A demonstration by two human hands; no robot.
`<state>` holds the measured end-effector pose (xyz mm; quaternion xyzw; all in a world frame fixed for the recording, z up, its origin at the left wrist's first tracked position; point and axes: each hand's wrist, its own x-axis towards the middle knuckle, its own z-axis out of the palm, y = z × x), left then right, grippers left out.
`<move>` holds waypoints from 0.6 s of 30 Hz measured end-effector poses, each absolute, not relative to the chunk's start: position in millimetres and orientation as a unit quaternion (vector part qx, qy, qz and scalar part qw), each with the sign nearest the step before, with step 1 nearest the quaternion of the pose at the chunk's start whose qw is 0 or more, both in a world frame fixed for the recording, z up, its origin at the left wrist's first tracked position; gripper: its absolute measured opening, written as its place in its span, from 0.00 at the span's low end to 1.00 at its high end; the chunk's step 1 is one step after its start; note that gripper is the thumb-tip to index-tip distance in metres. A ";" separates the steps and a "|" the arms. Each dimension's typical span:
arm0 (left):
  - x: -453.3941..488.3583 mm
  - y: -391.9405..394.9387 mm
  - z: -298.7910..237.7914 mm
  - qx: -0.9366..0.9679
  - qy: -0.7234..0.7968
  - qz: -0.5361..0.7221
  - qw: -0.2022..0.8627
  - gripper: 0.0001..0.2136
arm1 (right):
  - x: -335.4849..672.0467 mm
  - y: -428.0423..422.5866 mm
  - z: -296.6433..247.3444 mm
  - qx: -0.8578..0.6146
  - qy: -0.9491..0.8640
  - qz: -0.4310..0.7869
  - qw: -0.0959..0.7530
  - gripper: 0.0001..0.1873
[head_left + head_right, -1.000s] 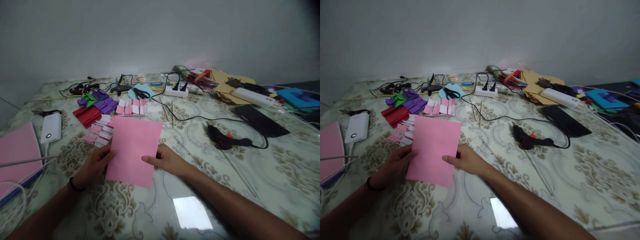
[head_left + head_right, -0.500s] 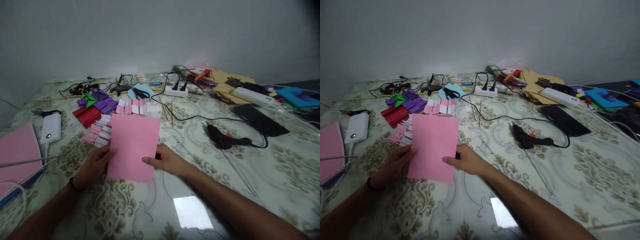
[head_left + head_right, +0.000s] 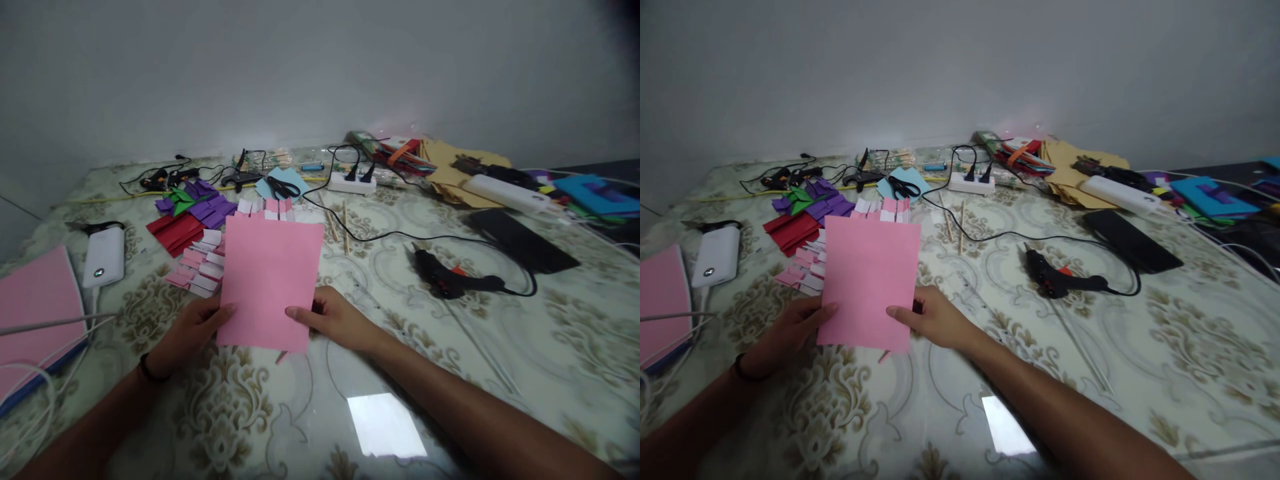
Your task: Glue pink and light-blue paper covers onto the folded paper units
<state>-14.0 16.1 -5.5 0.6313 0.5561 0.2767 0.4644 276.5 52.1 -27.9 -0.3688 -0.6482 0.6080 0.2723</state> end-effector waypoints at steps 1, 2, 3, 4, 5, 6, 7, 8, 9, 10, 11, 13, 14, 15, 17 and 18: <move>-14.3 16.1 -5.1 0.636 0.552 0.261 0.472 0.20 | 276.2 52.2 -27.8 -0.375 -0.642 0.608 0.278 0.28; -14.4 16.1 -4.6 0.640 0.548 0.250 0.477 0.20 | 276.0 52.4 -27.4 -0.379 -0.638 0.609 0.281 0.28; -14.2 16.2 -3.9 0.643 0.547 0.246 0.477 0.20 | 275.9 52.5 -27.0 -0.379 -0.637 0.610 0.280 0.29; -13.6 16.2 -2.9 0.645 0.546 0.247 0.474 0.19 | 275.9 52.7 -26.4 -0.377 -0.638 0.611 0.277 0.29; -12.8 16.3 -1.9 0.647 0.547 0.249 0.470 0.20 | 276.0 52.8 -25.7 -0.372 -0.642 0.614 0.270 0.29; -11.8 16.3 -0.7 0.648 0.549 0.250 0.464 0.20 | 276.0 52.9 -25.0 -0.364 -0.648 0.616 0.261 0.28; -10.8 16.4 0.3 0.651 0.552 0.248 0.458 0.20 | 276.1 52.9 -24.3 -0.357 -0.654 0.617 0.253 0.28; -10.1 16.4 1.1 0.654 0.555 0.245 0.452 0.20 | 276.0 52.7 -23.8 -0.351 -0.659 0.617 0.249 0.27; -9.7 16.5 1.5 0.659 0.556 0.240 0.446 0.21 | 275.9 52.6 -23.5 -0.350 -0.661 0.615 0.248 0.27; -9.7 16.4 1.4 0.663 0.555 0.236 0.442 0.21 | 275.7 52.3 -23.5 -0.354 -0.660 0.613 0.253 0.27; -10.1 16.4 0.8 0.666 0.555 0.235 0.440 0.22 | 275.4 52.0 -23.7 -0.361 -0.655 0.611 0.259 0.28; -11.6 16.3 -1.5 0.664 0.558 0.232 0.440 0.22 | 274.7 51.3 -24.8 -0.375 -0.642 0.610 0.274 0.29; -12.4 16.3 -2.8 0.662 0.560 0.229 0.441 0.22 | 274.5 51.0 -25.6 -0.380 -0.634 0.612 0.281 0.29; -13.1 16.3 -3.8 0.661 0.562 0.227 0.442 0.22 | 274.3 50.8 -26.4 -0.383 -0.626 0.616 0.287 0.29; -13.6 16.4 -4.4 0.659 0.566 0.219 0.445 0.22 | 274.4 50.6 -27.8 -0.387 -0.613 0.622 0.295 0.30; -13.3 16.4 -4.0 0.658 0.567 0.219 0.445 0.23 | 274.6 50.7 -28.2 -0.389 -0.611 0.624 0.295 0.30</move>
